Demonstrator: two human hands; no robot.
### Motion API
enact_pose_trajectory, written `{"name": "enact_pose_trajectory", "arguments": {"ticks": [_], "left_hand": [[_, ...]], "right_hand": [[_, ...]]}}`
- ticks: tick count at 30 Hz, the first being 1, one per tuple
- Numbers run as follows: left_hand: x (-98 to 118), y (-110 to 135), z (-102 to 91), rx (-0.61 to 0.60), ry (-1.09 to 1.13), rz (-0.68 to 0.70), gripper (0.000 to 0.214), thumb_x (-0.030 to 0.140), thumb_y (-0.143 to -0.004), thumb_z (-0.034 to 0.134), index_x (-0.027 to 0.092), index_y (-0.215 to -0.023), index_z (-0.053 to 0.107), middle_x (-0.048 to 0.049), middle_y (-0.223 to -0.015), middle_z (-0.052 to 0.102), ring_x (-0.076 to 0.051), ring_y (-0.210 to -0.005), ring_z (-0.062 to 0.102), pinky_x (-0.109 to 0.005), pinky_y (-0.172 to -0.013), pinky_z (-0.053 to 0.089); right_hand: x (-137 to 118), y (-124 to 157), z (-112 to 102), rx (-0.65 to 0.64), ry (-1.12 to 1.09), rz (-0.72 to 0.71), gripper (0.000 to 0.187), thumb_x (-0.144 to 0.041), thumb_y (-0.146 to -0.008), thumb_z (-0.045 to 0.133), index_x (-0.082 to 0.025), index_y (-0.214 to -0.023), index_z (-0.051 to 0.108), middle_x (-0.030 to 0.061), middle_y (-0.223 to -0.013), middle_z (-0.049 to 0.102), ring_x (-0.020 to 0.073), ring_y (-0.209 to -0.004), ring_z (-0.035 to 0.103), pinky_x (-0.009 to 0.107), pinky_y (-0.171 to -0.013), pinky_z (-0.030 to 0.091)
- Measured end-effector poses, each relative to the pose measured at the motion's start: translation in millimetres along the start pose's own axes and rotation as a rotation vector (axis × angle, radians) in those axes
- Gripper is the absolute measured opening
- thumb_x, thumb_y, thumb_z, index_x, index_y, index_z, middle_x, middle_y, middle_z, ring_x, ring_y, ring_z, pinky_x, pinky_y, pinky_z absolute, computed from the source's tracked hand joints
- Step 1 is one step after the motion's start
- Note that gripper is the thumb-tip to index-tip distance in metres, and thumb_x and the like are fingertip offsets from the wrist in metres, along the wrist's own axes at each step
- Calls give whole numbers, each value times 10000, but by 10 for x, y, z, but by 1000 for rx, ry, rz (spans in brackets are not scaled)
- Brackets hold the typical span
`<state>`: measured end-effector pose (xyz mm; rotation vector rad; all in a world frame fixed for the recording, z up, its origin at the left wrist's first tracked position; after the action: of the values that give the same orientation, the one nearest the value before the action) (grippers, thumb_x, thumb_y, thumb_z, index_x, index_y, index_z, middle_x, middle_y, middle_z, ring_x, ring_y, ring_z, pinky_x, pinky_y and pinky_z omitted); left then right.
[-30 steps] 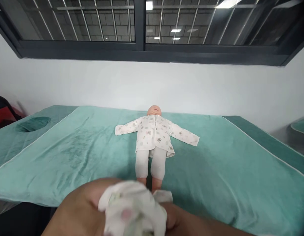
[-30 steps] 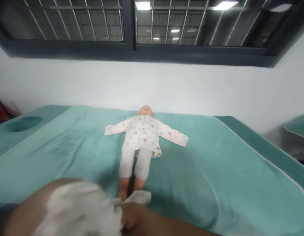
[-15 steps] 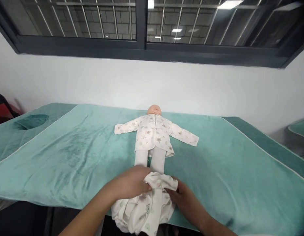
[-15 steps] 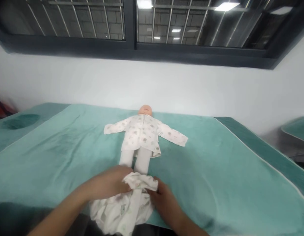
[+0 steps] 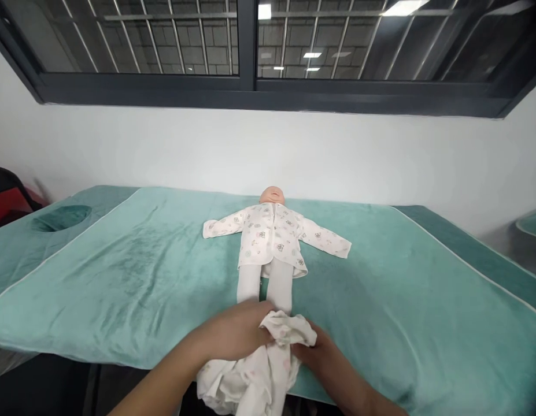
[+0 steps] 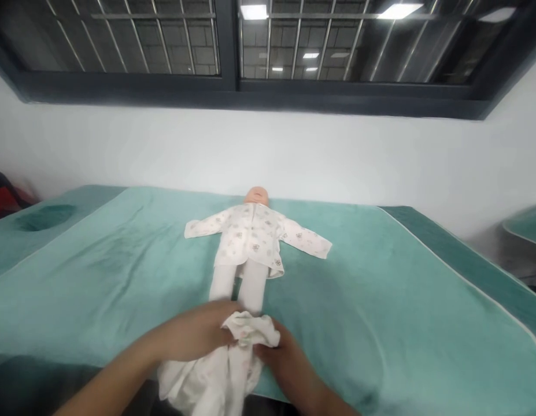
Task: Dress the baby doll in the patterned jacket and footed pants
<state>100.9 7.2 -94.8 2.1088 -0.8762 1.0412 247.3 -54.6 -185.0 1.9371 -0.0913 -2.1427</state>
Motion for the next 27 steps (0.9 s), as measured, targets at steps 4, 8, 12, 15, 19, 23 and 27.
{"name": "enact_pose_trajectory", "arguments": {"ticks": [4, 8, 12, 15, 19, 23, 27], "left_hand": [[83, -15, -20, -34, 327, -19, 290, 288, -823, 564, 235, -1103, 615, -23, -1117, 660, -219, -1030, 604, -295, -828, 457], [6, -186, -156, 185, 301, -31, 202, 313, -839, 534, 205, -981, 629, -31, -1050, 675, -227, -986, 610, -309, -821, 441], [-90, -443, -279, 422, 143, -22, 114, 252, -825, 488, 201, -836, 589, -6, -877, 654, -200, -852, 588, -303, -757, 412], [-48, -497, -343, 486, 179, 24, 91, 241, -815, 496, 211, -839, 579, 15, -844, 637, -181, -826, 573, -287, -751, 409], [31, -369, -299, 204, 386, 10, 267, 330, -767, 640, 228, -1011, 612, -9, -1032, 660, -204, -937, 604, -288, -790, 444], [70, -250, -289, -29, 407, 37, 565, 234, -649, 749, 256, -1187, 580, -29, -1205, 622, -235, -1060, 591, -296, -841, 459], [21, -428, -466, 312, 184, 92, 257, 223, -781, 585, 226, -1035, 621, -30, -1075, 657, -211, -984, 597, -303, -830, 442]], "right_hand": [[-170, 15, -71, 25, -105, -42, 320, -397, -766, 712, -228, -1032, 658, 52, -1001, 666, 251, -959, 587, 376, -890, 449], [-212, -73, -139, 91, -183, 1, 273, -376, -778, 716, -201, -973, 641, 42, -944, 640, 195, -865, 562, 314, -791, 438], [-211, -251, -134, 120, -331, 33, 250, -360, -795, 711, -202, -970, 627, 21, -897, 622, 157, -817, 551, 269, -747, 428], [-274, -351, -187, 179, -332, -21, 208, -304, -784, 720, -199, -940, 630, 10, -881, 615, 137, -796, 546, 236, -708, 418], [-309, -401, -217, 175, -459, -46, 218, -274, -792, 690, -200, -985, 621, 37, -916, 640, 159, -788, 578, 268, -703, 446], [-312, -432, -227, 163, -430, -48, 267, -290, -788, 682, -185, -1024, 614, 64, -899, 652, 178, -730, 585, 294, -648, 455], [-360, -543, -378, 274, -234, -127, 260, -347, -773, 688, -195, -971, 616, 47, -900, 653, 175, -749, 572, 287, -672, 447]]}}
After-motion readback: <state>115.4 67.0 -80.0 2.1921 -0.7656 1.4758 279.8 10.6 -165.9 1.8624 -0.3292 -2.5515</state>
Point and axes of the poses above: each hand's wrist, its own y-axis away from the middle knuckle, its own z-axis out of the palm, x = y × z, the point moved 6 cm from there along -y, towards the middle knuckle
